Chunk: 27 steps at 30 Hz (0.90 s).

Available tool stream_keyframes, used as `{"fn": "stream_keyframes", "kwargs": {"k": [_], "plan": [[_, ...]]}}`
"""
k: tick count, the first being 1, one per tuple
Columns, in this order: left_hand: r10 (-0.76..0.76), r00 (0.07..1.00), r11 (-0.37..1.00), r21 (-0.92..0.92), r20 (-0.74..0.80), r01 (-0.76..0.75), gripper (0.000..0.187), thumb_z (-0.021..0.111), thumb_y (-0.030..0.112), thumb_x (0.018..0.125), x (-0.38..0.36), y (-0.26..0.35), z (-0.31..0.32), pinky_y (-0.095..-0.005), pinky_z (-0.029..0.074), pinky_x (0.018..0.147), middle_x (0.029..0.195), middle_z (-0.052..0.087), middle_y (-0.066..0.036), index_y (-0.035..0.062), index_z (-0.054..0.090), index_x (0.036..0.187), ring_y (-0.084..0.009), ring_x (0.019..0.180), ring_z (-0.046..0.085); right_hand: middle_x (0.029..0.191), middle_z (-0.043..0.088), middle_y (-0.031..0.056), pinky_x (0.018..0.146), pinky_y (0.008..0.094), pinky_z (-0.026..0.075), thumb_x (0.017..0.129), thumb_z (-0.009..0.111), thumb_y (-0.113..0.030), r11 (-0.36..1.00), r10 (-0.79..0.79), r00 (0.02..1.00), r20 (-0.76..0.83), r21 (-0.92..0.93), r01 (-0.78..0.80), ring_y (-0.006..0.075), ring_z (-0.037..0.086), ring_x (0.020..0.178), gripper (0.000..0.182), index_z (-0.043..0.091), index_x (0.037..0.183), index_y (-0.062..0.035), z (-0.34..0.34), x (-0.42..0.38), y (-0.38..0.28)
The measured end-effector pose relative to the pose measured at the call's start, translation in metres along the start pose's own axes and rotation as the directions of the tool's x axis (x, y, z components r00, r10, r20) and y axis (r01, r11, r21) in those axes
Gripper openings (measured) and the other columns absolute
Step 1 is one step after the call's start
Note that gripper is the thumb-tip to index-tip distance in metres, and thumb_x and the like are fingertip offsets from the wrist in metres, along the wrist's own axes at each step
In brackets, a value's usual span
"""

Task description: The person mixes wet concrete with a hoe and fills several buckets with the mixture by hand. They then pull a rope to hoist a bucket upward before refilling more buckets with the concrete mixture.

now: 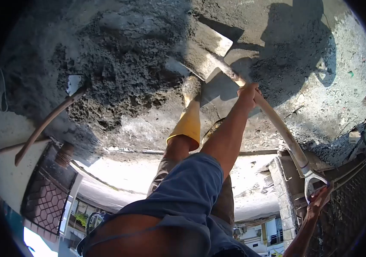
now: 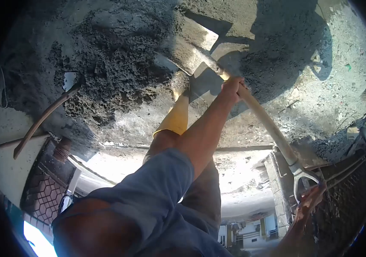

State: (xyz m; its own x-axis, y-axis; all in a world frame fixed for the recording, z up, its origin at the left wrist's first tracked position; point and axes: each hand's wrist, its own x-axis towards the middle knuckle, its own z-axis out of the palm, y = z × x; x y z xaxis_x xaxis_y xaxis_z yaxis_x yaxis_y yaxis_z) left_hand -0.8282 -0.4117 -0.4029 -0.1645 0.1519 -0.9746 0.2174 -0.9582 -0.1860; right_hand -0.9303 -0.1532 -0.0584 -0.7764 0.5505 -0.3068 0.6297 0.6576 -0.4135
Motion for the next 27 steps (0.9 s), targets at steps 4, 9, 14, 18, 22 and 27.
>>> {"fn": "stream_keyframes", "kwargs": {"k": [4, 9, 14, 18, 22, 27], "plan": [[0.11, 0.987, 0.969, -0.232, 0.113, -0.081, 0.017, 0.059, 0.008, 0.082, 0.019, 0.159, 0.014, -0.0389, 0.048, 0.06, 0.061, 0.048, -0.007, 0.0065, 0.047, 0.071, -0.0213, 0.057, 0.049, 0.043, 0.031, -0.0022, 0.033, 0.0249, 0.027, 0.086, 0.052, -0.052, 0.862, -0.495, 0.83, 0.255, 0.029, 0.505, 0.0095, 0.033, 0.034, 0.048, 0.04, 0.058, -0.0151, 0.116, 0.018, -0.104], [0.206, 0.954, 0.912, -0.396, 0.219, -0.106, 0.015, 0.055, 0.007, 0.083, -0.034, 0.19, 0.03, -0.0351, 0.046, 0.059, 0.061, 0.046, -0.007, 0.0062, 0.046, 0.071, -0.0206, 0.058, 0.046, 0.063, 0.039, -0.0016, 0.048, 0.0263, 0.034, 0.09, 0.053, -0.028, 0.908, -0.394, 0.812, 0.43, 0.046, 0.416, 0.0102, 0.038, 0.053, 0.03, 0.054, 0.088, 0.0023, 0.105, 0.006, -0.182], [0.412, 0.882, 0.876, -0.365, 0.23, -0.314, 0.016, 0.051, 0.009, 0.084, -0.119, 0.196, -0.003, -0.0323, 0.045, 0.057, 0.059, 0.044, -0.002, 0.0084, 0.045, 0.069, -0.0178, 0.055, 0.046, 0.059, 0.043, 0.0003, 0.047, 0.0254, 0.031, 0.087, 0.049, -0.047, 0.778, -0.627, 0.742, 0.235, 0.215, 0.59, 0.01, 0.041, 0.053, 0.05, 0.046, 0.062, -0.0044, 0.077, -0.056, -0.141], [0.355, 0.736, 0.855, -0.518, 0.577, -0.007, 0.023, 0.052, 0.01, 0.08, -0.163, 0.206, -0.072, -0.0265, 0.042, 0.056, 0.058, 0.042, 0.004, 0.0138, 0.042, 0.06, -0.0095, 0.053, 0.043, 0.061, 0.046, 0.0041, 0.053, 0.0347, 0.041, 0.083, 0.056, -0.041, 0.37, -0.925, 0.233, 0.301, 0.567, 0.736, 0.0191, 0.048, 0.055, 0.043, 0.043, 0.066, -0.0035, 0.048, -0.118, -0.09], [0.462, 0.584, 0.821, -0.571, 0.668, 0.004, 0.021, 0.05, 0.011, 0.08, -0.193, 0.206, -0.144, -0.0236, 0.039, 0.054, 0.057, 0.042, 0.006, 0.0134, 0.043, 0.06, -0.0056, 0.05, 0.041, 0.07, 0.05, 0.0056, 0.077, 0.0449, 0.044, 0.08, 0.057, -0.056, -0.013, -0.829, -0.225, 0.512, 0.385, 0.923, 0.0237, 0.054, 0.066, 0.049, 0.044, 0.076, -0.0097, 0.015, -0.124, -0.044], [0.558, 0.406, 0.804, -0.593, 0.724, -0.047, 0.012, 0.048, 0.01, 0.079, -0.212, 0.179, -0.15, -0.0256, 0.04, 0.055, 0.06, 0.043, 0.006, 0.0109, 0.043, 0.067, -0.0066, 0.049, 0.043, 0.078, 0.052, 0.0054, 0.09, 0.0497, 0.037, 0.079, 0.054, -0.06, 0.04, -0.807, -0.196, 0.556, 0.383, 0.923, 0.0271, 0.057, 0.077, 0.049, 0.044, 0.085, -0.013, 0.0, -0.101, -0.027]]}}
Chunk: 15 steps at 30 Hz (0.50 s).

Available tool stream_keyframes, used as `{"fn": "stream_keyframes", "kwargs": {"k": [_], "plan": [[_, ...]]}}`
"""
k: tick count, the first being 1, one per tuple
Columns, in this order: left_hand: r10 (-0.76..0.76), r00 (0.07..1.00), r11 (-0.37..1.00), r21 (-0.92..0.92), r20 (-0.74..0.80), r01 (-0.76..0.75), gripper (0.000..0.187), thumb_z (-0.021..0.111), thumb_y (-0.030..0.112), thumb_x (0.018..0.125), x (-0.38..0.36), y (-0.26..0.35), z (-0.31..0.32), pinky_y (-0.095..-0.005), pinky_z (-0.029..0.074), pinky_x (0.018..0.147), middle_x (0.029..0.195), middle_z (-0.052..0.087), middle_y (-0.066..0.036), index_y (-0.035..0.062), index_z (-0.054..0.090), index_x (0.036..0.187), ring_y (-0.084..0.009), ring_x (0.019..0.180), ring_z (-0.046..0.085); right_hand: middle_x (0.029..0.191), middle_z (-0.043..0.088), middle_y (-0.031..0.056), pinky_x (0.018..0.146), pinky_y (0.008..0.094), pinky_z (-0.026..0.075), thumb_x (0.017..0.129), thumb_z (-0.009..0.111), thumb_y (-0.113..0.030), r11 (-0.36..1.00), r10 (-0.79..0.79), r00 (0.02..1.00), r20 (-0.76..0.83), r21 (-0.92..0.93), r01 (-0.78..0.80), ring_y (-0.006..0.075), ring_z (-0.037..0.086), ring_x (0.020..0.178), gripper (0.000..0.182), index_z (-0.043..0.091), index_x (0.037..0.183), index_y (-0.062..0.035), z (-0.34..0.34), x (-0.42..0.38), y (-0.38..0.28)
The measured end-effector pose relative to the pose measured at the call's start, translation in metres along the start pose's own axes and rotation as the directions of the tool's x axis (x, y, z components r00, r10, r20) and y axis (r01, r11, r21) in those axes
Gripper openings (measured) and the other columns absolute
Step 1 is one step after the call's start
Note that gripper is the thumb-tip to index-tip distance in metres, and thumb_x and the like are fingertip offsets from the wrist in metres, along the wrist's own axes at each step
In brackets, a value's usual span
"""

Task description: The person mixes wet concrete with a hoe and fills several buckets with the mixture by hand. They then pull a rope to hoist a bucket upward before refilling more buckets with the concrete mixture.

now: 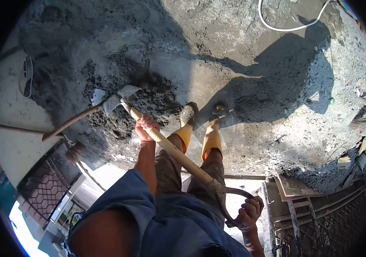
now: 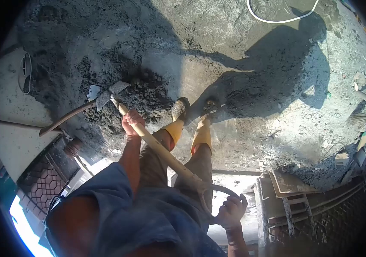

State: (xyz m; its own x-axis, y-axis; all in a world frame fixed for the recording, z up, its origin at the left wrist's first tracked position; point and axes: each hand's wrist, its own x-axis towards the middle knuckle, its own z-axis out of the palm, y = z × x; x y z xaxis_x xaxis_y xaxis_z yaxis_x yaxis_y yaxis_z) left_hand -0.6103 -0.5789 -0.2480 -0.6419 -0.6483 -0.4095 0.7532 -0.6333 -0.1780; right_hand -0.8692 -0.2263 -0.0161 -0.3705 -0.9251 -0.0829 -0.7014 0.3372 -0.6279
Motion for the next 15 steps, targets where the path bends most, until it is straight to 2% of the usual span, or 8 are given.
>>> {"fn": "stream_keyframes", "kwargs": {"k": [2, 5, 6, 7, 11, 12, 14, 15], "plan": [[0.046, 0.998, 0.998, 0.032, -0.036, -0.044, 0.01, 0.047, 0.008, 0.08, 0.015, -0.027, 0.002, -0.0251, 0.038, 0.057, 0.062, 0.04, 0.005, 0.0092, 0.044, 0.07, -0.0067, 0.052, 0.041, 0.081, 0.053, 0.0085, 0.09, 0.0522, 0.034, 0.08, 0.052, -0.061, 0.988, 0.124, 0.992, -0.036, 0.095, -0.12, 0.0315, 0.056, 0.081, 0.051, 0.044, 0.084, -0.0116, -0.012, 0.005, 0.024], [0.042, 0.968, 0.993, 0.115, -0.248, -0.014, 0.012, 0.053, 0.01, 0.082, 0.061, -0.074, 0.002, -0.0258, 0.038, 0.057, 0.061, 0.039, 0.005, 0.0109, 0.047, 0.071, -0.0085, 0.055, 0.039, 0.077, 0.054, 0.0087, 0.075, 0.0387, 0.045, 0.078, 0.052, -0.067, 0.783, 0.544, 0.835, -0.078, 0.404, -0.472, 0.0243, 0.056, 0.076, 0.062, 0.051, 0.077, -0.005, -0.012, -0.001, 0.064], [0.044, 0.943, 0.975, 0.219, -0.329, 0.032, 0.018, 0.055, 0.012, 0.083, 0.079, -0.09, -0.002, -0.0262, 0.04, 0.058, 0.062, 0.04, 0.005, 0.0117, 0.045, 0.068, -0.0075, 0.056, 0.041, 0.076, 0.053, 0.0079, 0.067, 0.035, 0.045, 0.082, 0.052, -0.043, 0.614, 0.702, 0.712, -0.013, 0.517, -0.596, 0.0228, 0.055, 0.073, 0.04, 0.05, 0.087, -0.0031, -0.017, -0.003, 0.071], [-0.028, 0.91, 0.972, 0.202, -0.414, 0.122, 0.021, 0.056, 0.013, 0.084, 0.098, -0.103, -0.006, -0.0267, 0.041, 0.059, 0.062, 0.041, 0.005, 0.013, 0.043, 0.067, -0.0082, 0.056, 0.041, 0.075, 0.053, 0.0078, 0.065, 0.0342, 0.045, 0.083, 0.052, -0.042, 0.524, 0.78, 0.625, -0.006, 0.552, -0.649, 0.0219, 0.055, 0.071, 0.039, 0.05, 0.09, -0.0032, -0.02, -0.002, 0.077], [0.043, 0.644, 0.851, 0.366, -0.764, 0.377, 0.021, 0.065, 0.009, 0.075, 0.166, -0.156, -0.042, -0.0342, 0.044, 0.051, 0.057, 0.046, -0.003, 0.0096, 0.046, 0.066, -0.0173, 0.049, 0.046, 0.072, 0.053, 0.0075, 0.055, 0.0311, 0.043, 0.088, 0.051, -0.038, 0.434, 0.886, 0.447, -0.125, 0.566, -0.701, 0.0186, 0.053, 0.061, 0.036, 0.051, 0.102, -0.0039, -0.028, -0.017, 0.094], [0.081, 0.521, 0.858, 0.326, -0.85, 0.397, 0.019, 0.064, 0.002, 0.074, 0.181, -0.168, -0.056, -0.0386, 0.044, 0.042, 0.053, 0.049, -0.007, 0.0057, 0.049, 0.062, -0.0203, 0.043, 0.05, 0.072, 0.053, 0.0074, 0.052, 0.0303, 0.043, 0.089, 0.05, -0.036, 0.437, 0.888, 0.436, -0.148, 0.566, -0.699, 0.0178, 0.053, 0.059, 0.036, 0.051, 0.105, -0.0041, -0.035, -0.03, 0.095], [0.159, 0.515, 0.803, 0.414, -0.842, 0.428, 0.02, 0.064, 0.001, 0.073, 0.183, -0.196, -0.078, -0.0389, 0.044, 0.04, 0.052, 0.05, -0.008, 0.004, 0.05, 0.06, -0.0202, 0.042, 0.051, 0.07, 0.053, 0.0073, 0.047, 0.0288, 0.042, 0.092, 0.05, -0.034, 0.43, 0.887, 0.441, -0.137, 0.592, -0.681, 0.0161, 0.052, 0.054, 0.036, 0.052, 0.111, -0.0044, -0.055, -0.056, 0.097], [0.114, 0.463, 0.816, 0.349, -0.879, 0.462, 0.02, 0.065, 0.001, 0.073, 0.184, -0.205, -0.075, -0.0384, 0.045, 0.039, 0.052, 0.05, -0.008, 0.0034, 0.05, 0.059, -0.0202, 0.042, 0.051, 0.067, 0.053, 0.0063, 0.043, 0.03, 0.043, 0.09, 0.051, -0.039, 0.308, 0.935, 0.341, -0.102, 0.71, -0.633, 0.0168, 0.051, 0.049, 0.04, 0.053, 0.111, -0.0053, -0.064, -0.035, 0.081]]}}
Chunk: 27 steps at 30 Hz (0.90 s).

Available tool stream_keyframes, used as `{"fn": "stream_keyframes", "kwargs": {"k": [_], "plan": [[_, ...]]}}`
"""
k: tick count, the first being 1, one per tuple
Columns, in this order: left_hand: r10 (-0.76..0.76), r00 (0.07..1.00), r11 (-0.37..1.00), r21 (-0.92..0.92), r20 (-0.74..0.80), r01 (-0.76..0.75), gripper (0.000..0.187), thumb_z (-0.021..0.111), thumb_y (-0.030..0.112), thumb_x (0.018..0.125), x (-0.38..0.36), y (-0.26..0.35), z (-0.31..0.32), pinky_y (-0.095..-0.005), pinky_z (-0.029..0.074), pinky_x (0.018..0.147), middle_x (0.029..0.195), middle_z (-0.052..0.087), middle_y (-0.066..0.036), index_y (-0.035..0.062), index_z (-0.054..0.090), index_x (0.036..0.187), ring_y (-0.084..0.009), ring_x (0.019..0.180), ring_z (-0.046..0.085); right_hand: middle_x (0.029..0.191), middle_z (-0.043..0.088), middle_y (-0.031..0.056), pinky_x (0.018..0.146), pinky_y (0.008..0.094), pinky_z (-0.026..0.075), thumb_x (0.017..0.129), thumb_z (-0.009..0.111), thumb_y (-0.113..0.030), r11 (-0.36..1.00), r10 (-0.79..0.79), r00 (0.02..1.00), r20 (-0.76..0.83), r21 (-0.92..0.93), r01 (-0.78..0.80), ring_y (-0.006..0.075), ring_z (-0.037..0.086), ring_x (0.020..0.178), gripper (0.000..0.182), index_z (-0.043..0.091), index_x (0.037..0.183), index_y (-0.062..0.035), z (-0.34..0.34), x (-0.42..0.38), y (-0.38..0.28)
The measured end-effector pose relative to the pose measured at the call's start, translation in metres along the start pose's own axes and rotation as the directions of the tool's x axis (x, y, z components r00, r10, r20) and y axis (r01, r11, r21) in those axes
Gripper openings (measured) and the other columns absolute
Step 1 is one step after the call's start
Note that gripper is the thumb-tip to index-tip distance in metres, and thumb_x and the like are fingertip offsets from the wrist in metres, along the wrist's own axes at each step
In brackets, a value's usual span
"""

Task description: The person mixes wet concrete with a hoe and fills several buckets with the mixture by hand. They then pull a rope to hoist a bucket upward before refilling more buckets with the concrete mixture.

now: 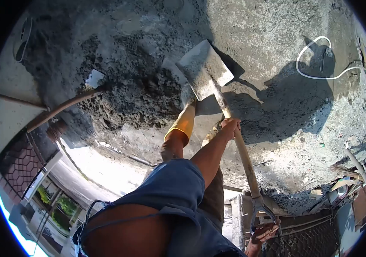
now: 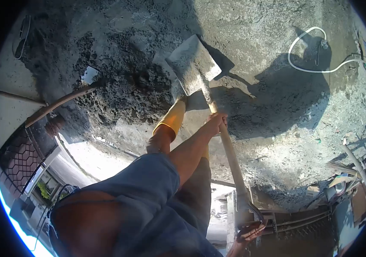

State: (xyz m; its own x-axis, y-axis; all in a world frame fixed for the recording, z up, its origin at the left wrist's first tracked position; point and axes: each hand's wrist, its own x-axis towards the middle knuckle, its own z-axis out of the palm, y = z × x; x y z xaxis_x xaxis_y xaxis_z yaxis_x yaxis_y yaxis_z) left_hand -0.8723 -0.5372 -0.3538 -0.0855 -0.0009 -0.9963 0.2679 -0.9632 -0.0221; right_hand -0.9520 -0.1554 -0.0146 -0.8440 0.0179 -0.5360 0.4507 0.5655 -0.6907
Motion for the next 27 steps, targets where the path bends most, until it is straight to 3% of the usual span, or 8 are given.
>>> {"fn": "stream_keyframes", "kwargs": {"k": [4, 7, 8, 9, 17, 24, 26, 27], "plan": [[-0.137, 0.987, 0.99, -0.049, -0.084, 0.133, 0.021, 0.065, 0.001, 0.073, 0.007, 0.019, 0.009, -0.0369, 0.045, 0.039, 0.052, 0.051, -0.009, 0.0028, 0.05, 0.059, -0.0202, 0.042, 0.053, 0.052, 0.036, -0.0004, 0.03, 0.0259, 0.036, 0.089, 0.05, -0.048, 0.986, 0.168, 0.911, -0.376, 0.051, -0.161, 0.0112, 0.037, 0.032, 0.052, 0.043, 0.129, -0.015, 0.106, 0.0, -0.106], [-0.034, 0.994, 0.995, -0.101, -0.101, 0.024, 0.016, 0.064, 0.001, 0.072, 0.03, 0.081, 0.005, -0.038, 0.045, 0.039, 0.053, 0.052, -0.01, 0.0006, 0.052, 0.061, -0.0221, 0.042, 0.053, 0.055, 0.036, -0.0029, 0.035, 0.024, 0.029, 0.088, 0.051, -0.051, 0.804, -0.077, 0.995, -0.061, -0.594, 0.026, 0.0084, 0.033, 0.039, 0.043, 0.051, 0.108, -0.013, 0.182, 0.014, -0.144], [0.052, 0.991, 0.993, -0.095, -0.122, -0.064, 0.014, 0.064, 0.001, 0.072, 0.037, 0.11, 0.001, -0.0387, 0.045, 0.039, 0.053, 0.051, -0.01, -0.0003, 0.053, 0.062, -0.0235, 0.042, 0.053, 0.054, 0.034, -0.0032, 0.037, 0.0233, 0.027, 0.087, 0.05, -0.054, 0.93, 0.096, 0.942, -0.321, -0.308, -0.199, 0.0081, 0.034, 0.041, 0.041, 0.05, 0.08, -0.0143, 0.19, 0.036, -0.137], [0.038, 0.998, 0.986, -0.158, -0.059, -0.047, 0.013, 0.063, 0.001, 0.072, 0.049, 0.142, -0.001, -0.0396, 0.045, 0.04, 0.054, 0.051, -0.011, -0.001, 0.053, 0.063, -0.0248, 0.044, 0.053, 0.059, 0.037, -0.0002, 0.04, 0.0254, 0.029, 0.088, 0.049, -0.05, 0.945, 0.105, 0.924, -0.368, -0.253, -0.208, 0.0115, 0.037, 0.045, 0.038, 0.049, 0.084, -0.012, 0.21, 0.057, -0.146], [0.161, 0.981, 0.858, -0.507, 0.107, -0.086, 0.006, 0.053, 0.007, 0.081, 0.069, 0.339, 0.017, -0.0364, 0.047, 0.052, 0.061, 0.045, -0.006, 0.0036, 0.049, 0.078, -0.0207, 0.054, 0.049, 0.095, 0.06, 0.0236, 0.067, 0.0424, 0.046, 0.092, 0.042, -0.014, 0.468, -0.44, 0.857, 0.27, -0.746, 0.475, 0.0384, 0.059, 0.079, 0.034, 0.048, 0.118, 0.0058, 0.396, 0.164, -0.261], [0.304, 0.883, 0.737, -0.675, 0.357, 0.019, 0.01, 0.05, 0.01, 0.084, 0.014, 0.35, -0.019, -0.0302, 0.045, 0.051, 0.058, 0.042, 0.002, 0.0094, 0.047, 0.075, -0.013, 0.049, 0.043, 0.05, 0.035, -0.0032, 0.037, 0.0239, 0.027, 0.089, 0.05, -0.048, 0.758, -0.513, 0.824, 0.24, -0.322, 0.566, 0.008, 0.034, 0.039, 0.05, 0.038, 0.059, -0.0095, 0.407, 0.077, -0.266], [0.349, 0.793, 0.658, -0.733, 0.5, 0.172, 0.022, 0.05, 0.012, 0.084, -0.011, 0.345, -0.043, -0.0271, 0.043, 0.053, 0.056, 0.042, 0.004, 0.0117, 0.043, 0.064, -0.0107, 0.05, 0.043, 0.054, 0.041, 0.0013, 0.04, 0.0278, 0.033, 0.088, 0.051, -0.045, 0.382, -0.787, 0.471, 0.397, -0.285, 0.879, 0.0146, 0.043, 0.045, 0.049, 0.039, 0.06, -0.0065, 0.383, 0.066, -0.248], [0.399, 0.712, 0.629, -0.738, 0.577, 0.245, 0.026, 0.05, 0.013, 0.084, -0.028, 0.34, -0.058, -0.0261, 0.041, 0.053, 0.055, 0.042, 0.004, 0.0122, 0.041, 0.059, -0.0104, 0.051, 0.044, 0.056, 0.042, 0.0033, 0.044, 0.0303, 0.036, 0.087, 0.051, -0.047, 0.402, -0.747, 0.392, 0.536, -0.105, 0.91, 0.0183, 0.046, 0.049, 0.05, 0.039, 0.061, -0.006, 0.376, 0.053, -0.247]]}}
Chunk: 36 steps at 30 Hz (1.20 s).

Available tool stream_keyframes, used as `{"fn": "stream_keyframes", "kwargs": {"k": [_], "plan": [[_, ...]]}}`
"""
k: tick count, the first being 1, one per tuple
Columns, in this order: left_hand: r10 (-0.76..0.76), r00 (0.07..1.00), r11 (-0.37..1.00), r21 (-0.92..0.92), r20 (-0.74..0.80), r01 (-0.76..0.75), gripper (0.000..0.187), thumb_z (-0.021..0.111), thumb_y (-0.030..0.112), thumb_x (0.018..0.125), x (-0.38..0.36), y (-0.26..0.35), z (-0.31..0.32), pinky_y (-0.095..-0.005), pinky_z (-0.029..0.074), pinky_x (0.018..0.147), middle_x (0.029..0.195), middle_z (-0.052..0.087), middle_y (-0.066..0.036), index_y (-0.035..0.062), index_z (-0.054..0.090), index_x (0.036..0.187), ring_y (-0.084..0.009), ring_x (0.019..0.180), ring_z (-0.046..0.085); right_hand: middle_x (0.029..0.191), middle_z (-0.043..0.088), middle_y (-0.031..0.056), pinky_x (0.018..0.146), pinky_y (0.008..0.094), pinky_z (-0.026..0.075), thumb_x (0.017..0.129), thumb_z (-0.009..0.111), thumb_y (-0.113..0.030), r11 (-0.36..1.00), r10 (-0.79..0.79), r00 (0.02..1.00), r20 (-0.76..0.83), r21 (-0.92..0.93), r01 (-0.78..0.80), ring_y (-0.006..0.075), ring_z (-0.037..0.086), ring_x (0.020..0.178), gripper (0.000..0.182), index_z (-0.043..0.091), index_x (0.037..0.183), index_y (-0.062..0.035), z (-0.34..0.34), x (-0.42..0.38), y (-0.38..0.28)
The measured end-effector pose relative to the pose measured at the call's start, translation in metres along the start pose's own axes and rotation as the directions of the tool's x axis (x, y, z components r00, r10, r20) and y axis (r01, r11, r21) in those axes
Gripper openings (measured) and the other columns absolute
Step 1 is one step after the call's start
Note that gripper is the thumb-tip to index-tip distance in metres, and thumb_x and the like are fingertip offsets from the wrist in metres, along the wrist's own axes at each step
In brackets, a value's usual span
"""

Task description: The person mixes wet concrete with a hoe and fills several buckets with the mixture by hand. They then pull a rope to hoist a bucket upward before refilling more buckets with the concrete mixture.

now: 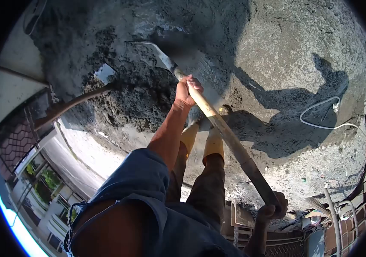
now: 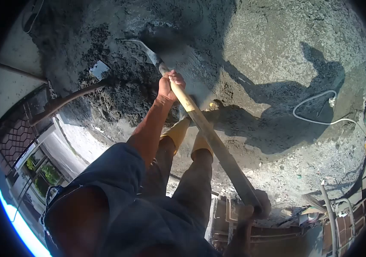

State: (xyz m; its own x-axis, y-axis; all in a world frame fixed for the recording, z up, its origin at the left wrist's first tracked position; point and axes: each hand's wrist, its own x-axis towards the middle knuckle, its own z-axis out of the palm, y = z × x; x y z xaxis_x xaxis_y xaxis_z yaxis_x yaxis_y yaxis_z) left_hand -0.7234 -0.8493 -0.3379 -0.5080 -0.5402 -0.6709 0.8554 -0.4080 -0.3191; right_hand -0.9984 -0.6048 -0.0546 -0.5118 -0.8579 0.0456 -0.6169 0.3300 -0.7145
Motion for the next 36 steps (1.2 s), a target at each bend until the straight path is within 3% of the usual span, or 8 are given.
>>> {"fn": "stream_keyframes", "kwargs": {"k": [6, 10, 11, 14, 15, 18, 29, 36], "plan": [[0.108, 0.895, 0.991, -0.122, 0.432, -0.061, 0.019, 0.045, 0.013, 0.087, -0.09, -0.008, 0.019, -0.0264, 0.041, 0.054, 0.056, 0.042, 0.006, 0.0116, 0.044, 0.068, -0.0064, 0.048, 0.043, 0.067, 0.048, 0.0068, 0.063, 0.0389, 0.043, 0.081, 0.054, -0.06, 0.978, -0.203, 0.907, 0.37, 0.125, 0.167, 0.0251, 0.053, 0.066, 0.057, 0.043, 0.067, -0.006, -0.039, -0.039, -0.014], [0.095, 0.983, 0.995, -0.02, 0.154, -0.093, 0.02, 0.049, 0.014, 0.086, -0.046, -0.025, 0.012, -0.0268, 0.041, 0.053, 0.056, 0.041, 0.006, 0.0114, 0.043, 0.067, -0.0075, 0.05, 0.044, 0.073, 0.051, 0.0092, 0.064, 0.0378, 0.043, 0.083, 0.055, -0.055, 0.958, 0.119, 0.962, 0.245, 0.226, -0.176, 0.0259, 0.052, 0.067, 0.052, 0.045, 0.072, -0.0053, -0.029, -0.009, -0.02], [0.061, 0.997, 0.997, 0.035, 0.035, -0.063, 0.021, 0.051, 0.014, 0.085, -0.024, -0.029, 0.007, -0.0268, 0.041, 0.052, 0.057, 0.041, 0.005, 0.0113, 0.042, 0.066, -0.0082, 0.051, 0.044, 0.074, 0.052, 0.011, 0.064, 0.0367, 0.042, 0.085, 0.051, -0.055, 0.956, 0.265, 0.926, 0.267, 0.054, -0.289, 0.0266, 0.053, 0.07, 0.052, 0.046, 0.072, -0.0043, -0.042, -0.021, 0.001], [0.138, 0.917, 0.928, 0.372, -0.373, 0.012, 0.022, 0.058, 0.011, 0.081, 0.03, -0.056, 0.0, -0.03, 0.043, 0.051, 0.056, 0.042, 0.0, 0.0096, 0.044, 0.063, -0.0136, 0.05, 0.044, 0.065, 0.052, 0.0086, 0.052, 0.0323, 0.042, 0.087, 0.044, -0.056, 0.414, -0.236, 0.954, 0.187, -0.869, 0.273, 0.0212, 0.052, 0.057, 0.053, 0.046, 0.068, -0.0065, -0.05, -0.047, 0.028], [0.243, 0.849, 0.871, 0.491, -0.469, 0.023, 0.022, 0.06, 0.01, 0.079, 0.043, -0.068, -0.002, -0.0311, 0.043, 0.05, 0.055, 0.043, -0.001, 0.0089, 0.046, 0.063, -0.0154, 0.048, 0.043, 0.059, 0.049, 0.0059, 0.045, 0.0299, 0.04, 0.088, 0.042, -0.057, 0.737, 0.238, 0.961, -0.138, -0.62, -0.271, 0.0181, 0.049, 0.048, 0.052, 0.046, 0.067, -0.0087, -0.063, -0.069, 0.047], [0.289, 0.775, 0.804, 0.582, -0.563, 0.123, 0.021, 0.062, 0.01, 0.077, 0.065, -0.079, -0.006, -0.0353, 0.043, 0.046, 0.053, 0.046, -0.006, 0.0061, 0.049, 0.061, -0.0207, 0.047, 0.047, 0.044, 0.035, -0.0015, 0.03, 0.0247, 0.03, 0.088, 0.042, -0.058, 0.594, 0.778, 0.564, -0.278, 0.031, -0.804, 0.0117, 0.038, 0.032, 0.05, 0.041, 0.062, -0.0151, -0.044, -0.017, 0.017], [0.222, 0.781, 0.958, 0.278, -0.584, -0.065, 0.017, 0.056, 0.005, 0.077, 0.163, 0.063, 0.073, -0.0369, 0.047, 0.049, 0.058, 0.047, -0.009, 0.0051, 0.045, 0.063, -0.023, 0.05, 0.05, 0.059, 0.036, -0.0001, 0.041, 0.0261, 0.033, 0.094, 0.044, -0.029, 0.676, 0.736, 0.671, 0.091, -0.166, -0.718, 0.0106, 0.037, 0.047, 0.038, 0.054, 0.102, 0.0074, 0.103, 0.281, -0.108], [0.213, 0.88, 0.977, 0.079, -0.425, -0.199, 0.024, 0.05, 0.012, 0.086, 0.092, 0.078, 0.139, -0.0322, 0.045, 0.054, 0.054, 0.041, -0.002, 0.0124, 0.041, 0.064, -0.0186, 0.051, 0.045, 0.041, 0.039, 0.0006, 0.029, 0.0233, 0.025, 0.089, 0.05, -0.05, 0.823, 0.551, 0.825, -0.126, -0.082, -0.563, 0.0092, 0.036, 0.031, 0.051, 0.042, 0.058, -0.0101, 0.088, 0.288, -0.167]]}}
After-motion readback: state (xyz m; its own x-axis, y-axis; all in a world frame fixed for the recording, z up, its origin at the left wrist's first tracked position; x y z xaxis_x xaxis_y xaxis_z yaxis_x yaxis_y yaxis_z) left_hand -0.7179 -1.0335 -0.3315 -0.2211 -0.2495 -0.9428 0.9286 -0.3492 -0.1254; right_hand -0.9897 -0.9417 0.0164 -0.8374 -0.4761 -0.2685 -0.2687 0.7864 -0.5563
